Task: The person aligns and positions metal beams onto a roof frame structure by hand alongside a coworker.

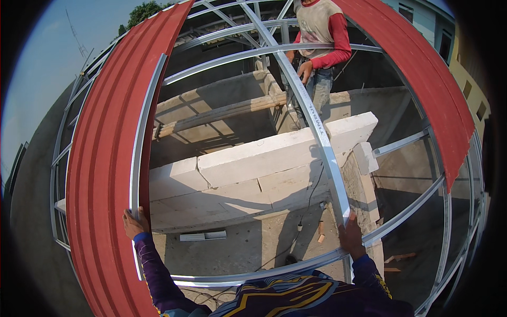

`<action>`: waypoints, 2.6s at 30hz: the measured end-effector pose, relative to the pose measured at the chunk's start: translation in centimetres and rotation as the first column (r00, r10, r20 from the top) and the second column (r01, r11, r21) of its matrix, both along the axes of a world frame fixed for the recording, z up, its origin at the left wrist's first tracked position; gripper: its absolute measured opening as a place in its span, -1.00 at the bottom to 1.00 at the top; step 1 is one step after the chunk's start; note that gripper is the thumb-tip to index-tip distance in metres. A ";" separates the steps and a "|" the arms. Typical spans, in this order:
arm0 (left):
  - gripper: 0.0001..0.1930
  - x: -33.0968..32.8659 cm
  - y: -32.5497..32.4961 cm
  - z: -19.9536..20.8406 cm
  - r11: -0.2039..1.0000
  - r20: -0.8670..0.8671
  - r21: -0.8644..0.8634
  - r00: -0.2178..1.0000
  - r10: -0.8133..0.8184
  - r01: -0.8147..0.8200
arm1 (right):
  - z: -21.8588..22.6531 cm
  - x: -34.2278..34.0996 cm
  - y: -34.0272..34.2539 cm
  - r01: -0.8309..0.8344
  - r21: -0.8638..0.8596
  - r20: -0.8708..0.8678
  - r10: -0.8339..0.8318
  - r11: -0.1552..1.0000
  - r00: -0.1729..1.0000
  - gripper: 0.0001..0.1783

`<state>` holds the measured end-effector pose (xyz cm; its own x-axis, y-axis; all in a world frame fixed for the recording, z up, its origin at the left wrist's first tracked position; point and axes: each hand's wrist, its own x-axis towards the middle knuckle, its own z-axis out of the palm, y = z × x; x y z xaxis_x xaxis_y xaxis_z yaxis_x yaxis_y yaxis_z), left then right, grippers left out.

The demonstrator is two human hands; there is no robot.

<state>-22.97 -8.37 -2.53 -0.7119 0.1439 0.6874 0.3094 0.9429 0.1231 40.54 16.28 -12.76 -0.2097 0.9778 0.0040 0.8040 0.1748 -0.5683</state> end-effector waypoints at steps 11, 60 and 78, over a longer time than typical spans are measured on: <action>-0.31 0.0 0.6 1.5 0.970 0.235 -0.093 0.952 -0.197 0.224 | 1.6 -0.4 0.0 0.032 -0.029 -0.067 -0.034 0.999 0.997 -0.29; -0.13 3.7 26.4 6.9 0.631 0.424 0.310 0.491 -0.761 0.711 | -0.9 1.3 0.2 0.059 0.065 0.050 -0.062 0.996 0.997 -0.07; -0.20 -6.0 16.2 7.8 0.837 0.342 -0.241 0.851 -0.400 0.490 | 3.7 -1.3 -0.6 0.139 -0.159 -0.024 -0.144 0.977 0.989 -0.17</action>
